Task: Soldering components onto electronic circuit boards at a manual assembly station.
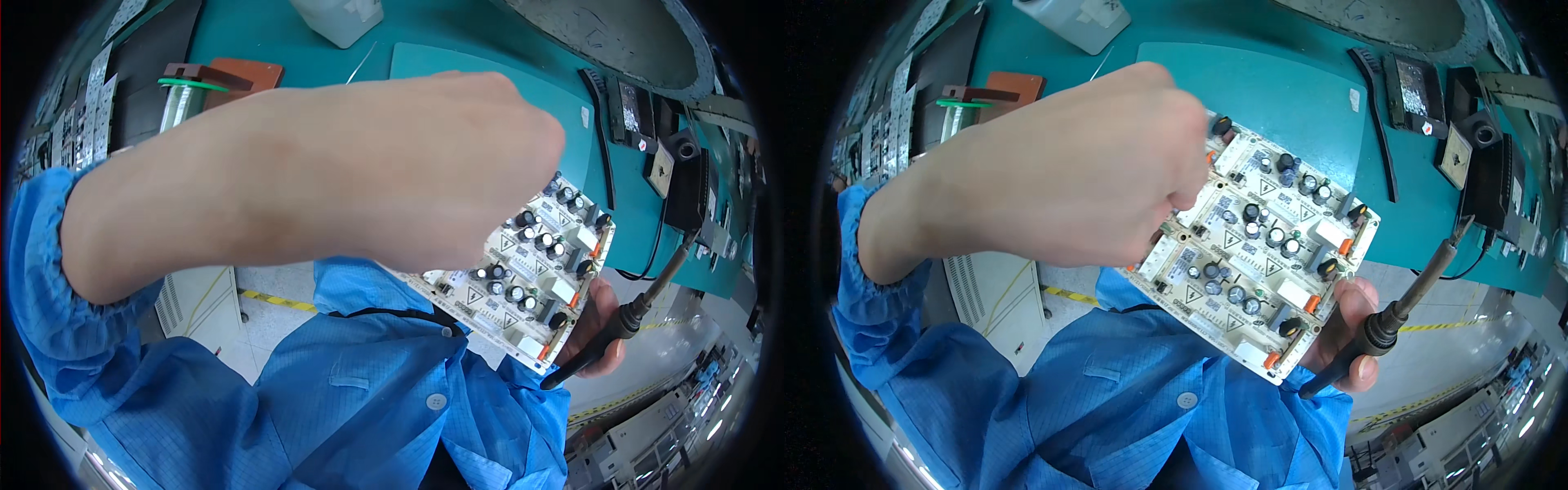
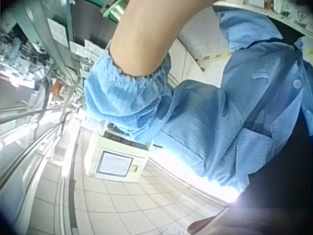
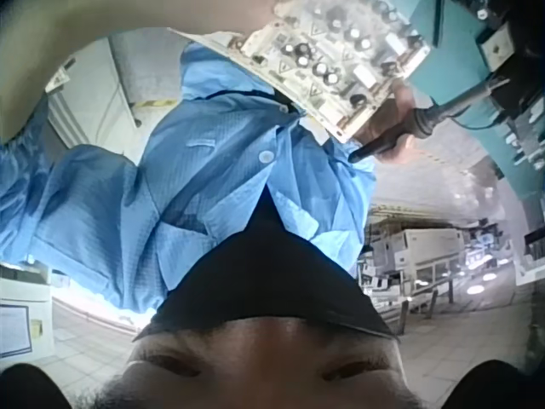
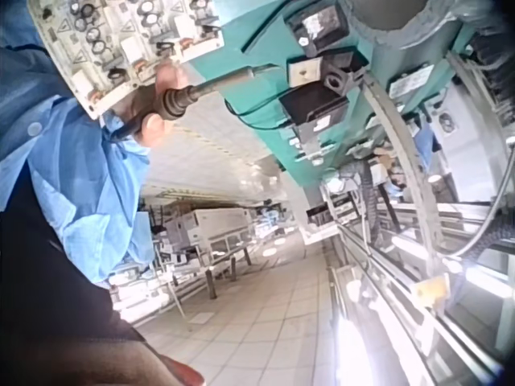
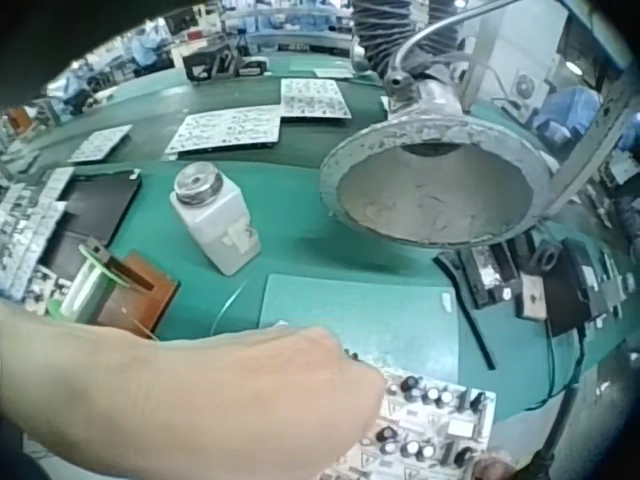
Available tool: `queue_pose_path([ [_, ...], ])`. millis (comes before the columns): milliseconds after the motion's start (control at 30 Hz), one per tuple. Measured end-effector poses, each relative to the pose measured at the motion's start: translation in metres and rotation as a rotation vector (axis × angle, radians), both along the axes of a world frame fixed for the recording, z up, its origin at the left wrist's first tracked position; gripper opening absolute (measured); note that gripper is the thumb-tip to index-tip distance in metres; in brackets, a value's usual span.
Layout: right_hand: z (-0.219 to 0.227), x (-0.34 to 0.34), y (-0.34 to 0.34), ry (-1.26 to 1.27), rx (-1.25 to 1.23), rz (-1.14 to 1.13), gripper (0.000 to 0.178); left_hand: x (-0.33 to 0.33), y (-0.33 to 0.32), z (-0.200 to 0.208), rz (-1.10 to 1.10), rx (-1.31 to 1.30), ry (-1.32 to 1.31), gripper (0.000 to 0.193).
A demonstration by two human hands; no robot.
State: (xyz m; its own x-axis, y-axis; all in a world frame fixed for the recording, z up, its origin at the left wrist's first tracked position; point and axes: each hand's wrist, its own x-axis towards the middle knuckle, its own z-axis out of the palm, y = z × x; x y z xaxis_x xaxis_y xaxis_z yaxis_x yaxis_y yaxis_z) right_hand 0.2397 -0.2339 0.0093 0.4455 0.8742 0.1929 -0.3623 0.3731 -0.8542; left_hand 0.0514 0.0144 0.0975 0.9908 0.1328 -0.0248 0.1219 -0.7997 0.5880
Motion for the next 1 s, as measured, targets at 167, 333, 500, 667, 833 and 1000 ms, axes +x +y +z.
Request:
queue_pose_path([
  [167,0.006,0.001,0.004,-0.086,-0.063,0.033,0.063,0.001,-0.006,-0.004,0.069,0.024,-0.089,0.004],
  [333,0.007,0.003,0.005,-0.144,-0.126,0.035,0.056,-0.002,-0.006,-0.004,0.123,-0.055,0.070,0.007],
  [500,0.010,0.005,0.004,-0.193,-0.149,0.054,0.050,-0.003,-0.008,-0.006,0.132,-0.101,-0.022,0.010],
  [667,0.005,0.002,0.004,-0.411,-0.098,-0.014,0.044,-0.004,-0.011,-0.005,0.171,-0.107,-0.047,0.010],
  [833,-0.004,-0.001,0.005,-0.689,-0.010,-0.112,0.038,-0.004,-0.010,-0.004,0.149,-0.111,-0.022,0.009],
  [1000,-0.004,-0.005,0.001,-0.702,-0.055,-0.178,0.037,-0.005,-0.010,0.000,0.168,-0.091,0.060,0.008],
])
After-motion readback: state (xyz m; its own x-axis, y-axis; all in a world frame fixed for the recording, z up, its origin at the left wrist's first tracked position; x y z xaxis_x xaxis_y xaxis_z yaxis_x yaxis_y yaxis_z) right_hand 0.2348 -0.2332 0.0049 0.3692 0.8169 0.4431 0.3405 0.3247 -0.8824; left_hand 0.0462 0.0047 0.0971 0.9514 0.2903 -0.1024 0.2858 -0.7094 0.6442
